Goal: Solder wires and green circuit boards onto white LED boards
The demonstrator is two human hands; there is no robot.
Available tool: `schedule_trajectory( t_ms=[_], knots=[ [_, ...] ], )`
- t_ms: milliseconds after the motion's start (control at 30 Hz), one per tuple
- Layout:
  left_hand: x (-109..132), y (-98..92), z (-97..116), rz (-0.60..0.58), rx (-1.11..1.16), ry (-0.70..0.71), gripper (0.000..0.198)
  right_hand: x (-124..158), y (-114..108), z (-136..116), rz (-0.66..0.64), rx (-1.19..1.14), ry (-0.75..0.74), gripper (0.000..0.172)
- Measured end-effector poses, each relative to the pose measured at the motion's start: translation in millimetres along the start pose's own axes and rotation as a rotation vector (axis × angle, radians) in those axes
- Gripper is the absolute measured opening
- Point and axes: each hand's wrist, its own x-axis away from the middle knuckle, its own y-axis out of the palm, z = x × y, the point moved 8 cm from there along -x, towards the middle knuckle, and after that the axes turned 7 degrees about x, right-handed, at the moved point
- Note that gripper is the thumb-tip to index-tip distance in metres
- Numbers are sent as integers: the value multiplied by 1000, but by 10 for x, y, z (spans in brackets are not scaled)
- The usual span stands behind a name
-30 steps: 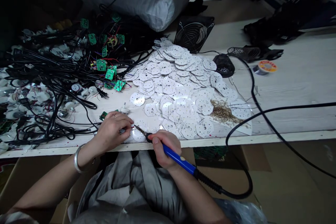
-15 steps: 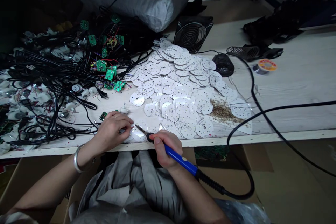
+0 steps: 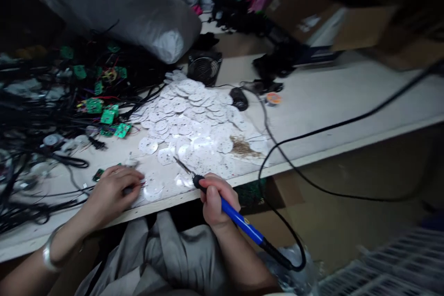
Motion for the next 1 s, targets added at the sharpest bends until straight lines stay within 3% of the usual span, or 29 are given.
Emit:
schedule_trajectory(
  t_ms=[100,167,333,567,833,1000],
  knots=[
    [12,5,-29,31,-7,51,17,-317,-489,171,340,-71,92,23],
    [16,24,-40,39,-20,89,15,-496,-774,306,491,-38,146,22],
    [66,43,26,70,-107,181,14,-736,-1160,656,580,45,176,22],
    [193,-15,92,66,-306,145,25,-648,-1113,925,563,160,219,28],
    [186,-16,-138,36,-80,-33,31,-629,-1065,903,570,251,223,31],
    [185,-4,-173,47,-77,-79,30,-628,-1074,898,578,296,220,32]
  ],
)
